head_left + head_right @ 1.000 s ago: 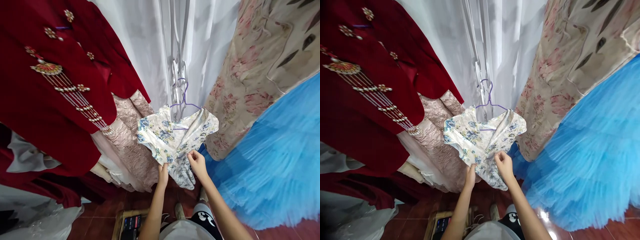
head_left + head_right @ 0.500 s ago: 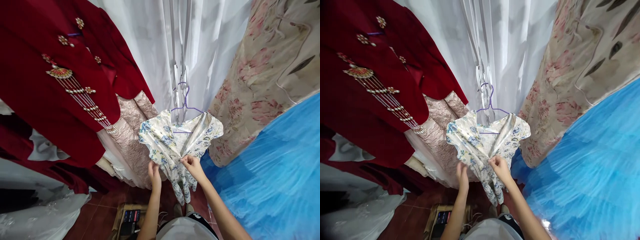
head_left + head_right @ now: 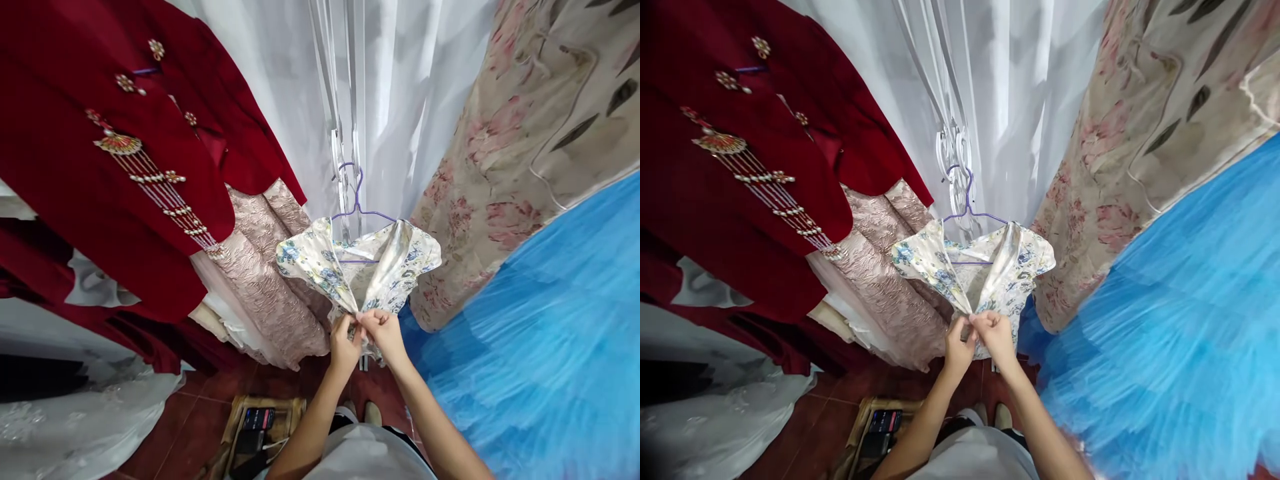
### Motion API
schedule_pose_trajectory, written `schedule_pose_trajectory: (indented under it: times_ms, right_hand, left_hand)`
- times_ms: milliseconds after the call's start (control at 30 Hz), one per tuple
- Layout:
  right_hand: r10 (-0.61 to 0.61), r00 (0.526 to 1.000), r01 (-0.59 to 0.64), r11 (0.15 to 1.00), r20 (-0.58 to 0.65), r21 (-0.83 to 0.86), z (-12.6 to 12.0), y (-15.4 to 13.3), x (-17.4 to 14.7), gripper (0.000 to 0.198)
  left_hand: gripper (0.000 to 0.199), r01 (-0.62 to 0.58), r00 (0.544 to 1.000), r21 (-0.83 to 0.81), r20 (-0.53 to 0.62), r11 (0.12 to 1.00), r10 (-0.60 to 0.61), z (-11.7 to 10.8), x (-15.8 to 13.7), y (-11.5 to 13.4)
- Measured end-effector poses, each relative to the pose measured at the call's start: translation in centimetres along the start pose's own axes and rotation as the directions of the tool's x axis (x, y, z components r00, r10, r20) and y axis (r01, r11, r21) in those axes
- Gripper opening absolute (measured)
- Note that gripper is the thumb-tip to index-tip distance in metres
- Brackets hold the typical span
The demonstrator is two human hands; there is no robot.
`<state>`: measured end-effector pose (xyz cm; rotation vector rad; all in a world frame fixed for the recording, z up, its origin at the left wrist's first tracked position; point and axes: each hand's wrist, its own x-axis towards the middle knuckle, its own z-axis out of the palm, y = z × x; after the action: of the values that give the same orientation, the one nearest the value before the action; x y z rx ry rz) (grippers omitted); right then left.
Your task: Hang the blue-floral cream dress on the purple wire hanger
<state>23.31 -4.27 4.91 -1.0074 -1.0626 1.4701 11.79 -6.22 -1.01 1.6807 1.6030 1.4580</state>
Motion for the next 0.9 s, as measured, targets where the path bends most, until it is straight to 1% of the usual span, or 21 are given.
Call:
schedule_pose_trajectory:
  times_ms: [67,167,267,333,400,500,600,633,700,733,767,800,867,900]
  right_hand:
    - [-0.037,0.999,0.037,0.998,-0.006,0.048,0.4,-2.2,1.0,0.041]
    - [-0.138,0.990,0.137,0.989,0.005,0.064,1.8,-6.4,3.4,0.040]
    - [-0.235,0.972,0.233,0.970,0.022,0.073,3.5,-10.5,6.0,0.037]
    - [-0.288,0.958,0.286,0.956,0.015,0.069,4.3,-12.5,7.2,0.035]
    - [-0.331,0.944,0.330,0.942,-0.003,0.062,4.8,-13.7,7.9,0.033]
    - [-0.373,0.926,0.377,0.923,-0.050,0.082,4.8,-14.3,8.2,0.033]
    - [-0.382,0.922,0.386,0.919,-0.066,0.083,4.1,-14.2,7.9,0.033]
    - [-0.381,0.923,0.384,0.921,-0.057,0.069,3.9,-14.1,7.8,0.033]
    - [-0.377,0.926,0.378,0.925,-0.036,0.034,3.5,-14.0,7.4,0.034]
    - [-0.378,0.925,0.379,0.925,-0.031,0.017,3.4,-13.9,7.3,0.034]
    - [-0.385,0.923,0.385,0.923,-0.026,-0.001,3.3,-13.9,7.1,0.034]
    - [-0.397,0.918,0.396,0.918,-0.024,-0.020,3.3,-13.9,7.0,0.035]
    - [-0.430,0.903,0.428,0.902,-0.023,-0.063,3.3,-13.9,6.9,0.035]
    - [-0.449,0.893,0.446,0.891,-0.023,-0.084,3.4,-13.9,6.9,0.035]
  left_hand:
    - [0.010,0.004,1.000,-0.003,0.012,1.000,-0.003,-0.3,-0.4,0.2]
    - [0.013,0.039,0.999,-0.007,0.027,0.999,-0.039,-0.6,-1.2,0.7]
    - [0.016,0.060,0.998,0.010,0.031,0.998,-0.061,-0.3,-1.5,1.3]
    - [0.018,0.066,0.997,0.009,0.035,0.998,-0.067,0.1,-1.6,1.6]
    - [0.018,0.067,0.996,0.011,0.051,0.998,-0.067,0.5,-1.8,1.5]
    - [0.018,0.054,0.992,0.027,0.109,0.998,-0.056,0.8,-2.3,0.6]
    - [0.019,0.039,0.984,-0.017,0.173,0.999,-0.035,-0.1,-1.6,0.1]
    - [0.018,0.033,0.986,-0.047,0.165,0.998,-0.025,-0.8,-0.7,0.3]
    - [0.016,-0.012,0.996,-0.100,0.082,0.995,0.020,-2.6,1.9,1.5]
    - [0.019,-0.053,0.998,-0.108,0.016,0.993,0.055,-3.7,3.8,2.6]
    - [0.025,-0.123,0.992,-0.103,-0.047,0.987,0.118,-4.8,5.9,3.8]
    - [0.031,-0.210,0.977,-0.100,-0.070,0.973,0.203,-5.9,8.2,5.3]
    - [0.041,-0.356,0.935,-0.069,-0.031,0.932,0.354,-7.7,12.7,8.2]
    - [0.043,-0.414,0.910,-0.032,0.011,0.910,0.415,-8.3,14.8,9.6]
